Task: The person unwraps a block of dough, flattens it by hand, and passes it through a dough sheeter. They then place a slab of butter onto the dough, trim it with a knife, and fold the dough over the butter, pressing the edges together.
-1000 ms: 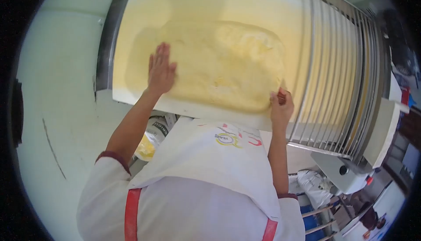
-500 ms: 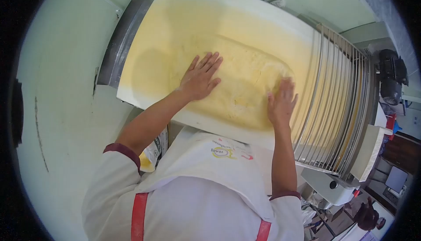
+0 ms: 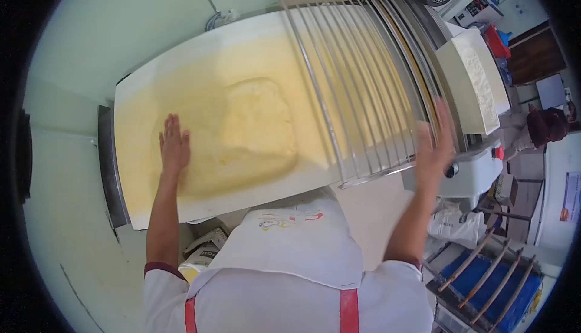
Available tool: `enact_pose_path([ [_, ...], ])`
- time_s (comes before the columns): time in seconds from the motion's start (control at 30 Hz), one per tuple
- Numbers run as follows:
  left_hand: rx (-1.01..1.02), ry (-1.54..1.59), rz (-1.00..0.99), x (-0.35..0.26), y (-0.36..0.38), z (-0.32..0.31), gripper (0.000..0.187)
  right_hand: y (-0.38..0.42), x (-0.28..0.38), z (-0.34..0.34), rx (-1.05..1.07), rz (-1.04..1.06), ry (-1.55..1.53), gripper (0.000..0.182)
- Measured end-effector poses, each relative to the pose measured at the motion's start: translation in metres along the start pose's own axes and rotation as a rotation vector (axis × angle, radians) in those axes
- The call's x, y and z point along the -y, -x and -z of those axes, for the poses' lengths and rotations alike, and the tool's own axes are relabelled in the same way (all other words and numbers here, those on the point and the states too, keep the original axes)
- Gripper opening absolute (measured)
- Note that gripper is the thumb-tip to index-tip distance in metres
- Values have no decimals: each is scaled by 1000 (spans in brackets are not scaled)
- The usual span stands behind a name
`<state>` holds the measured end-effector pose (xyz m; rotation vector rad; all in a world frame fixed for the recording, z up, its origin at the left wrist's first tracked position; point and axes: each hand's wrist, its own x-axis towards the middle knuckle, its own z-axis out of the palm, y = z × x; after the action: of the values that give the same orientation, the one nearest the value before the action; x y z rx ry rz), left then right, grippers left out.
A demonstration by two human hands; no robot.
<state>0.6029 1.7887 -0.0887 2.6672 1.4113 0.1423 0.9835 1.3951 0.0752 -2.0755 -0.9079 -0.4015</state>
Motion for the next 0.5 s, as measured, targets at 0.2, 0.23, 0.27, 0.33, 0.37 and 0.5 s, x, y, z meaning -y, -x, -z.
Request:
enact_pose_path([
  [0.2, -175, 225, -170, -77, 18, -30, 62, -86, -202, 218, -283, -106, 95, 43],
  [0.23, -188, 289, -222, -126, 23, -35, 63, -106, -242, 237, -238, -162, 8, 44],
  [0.27, -156, 265, -237, -175, 23, -29, 62, -120, -278, 249, -186, -230, -64, 45],
  [0.33, -109, 191, -119, -251, 10, -18, 61, -131, -346, 264, 91, -363, -83, 46],
  [0.37, -83, 122, -77, -263, 1, -25, 61, -131, -374, 270, 212, -410, -87, 47],
  [0.5, 20, 58, 42, -269, -22, -59, 63, -90, -456, 248, 564, -499, -590, 45],
])
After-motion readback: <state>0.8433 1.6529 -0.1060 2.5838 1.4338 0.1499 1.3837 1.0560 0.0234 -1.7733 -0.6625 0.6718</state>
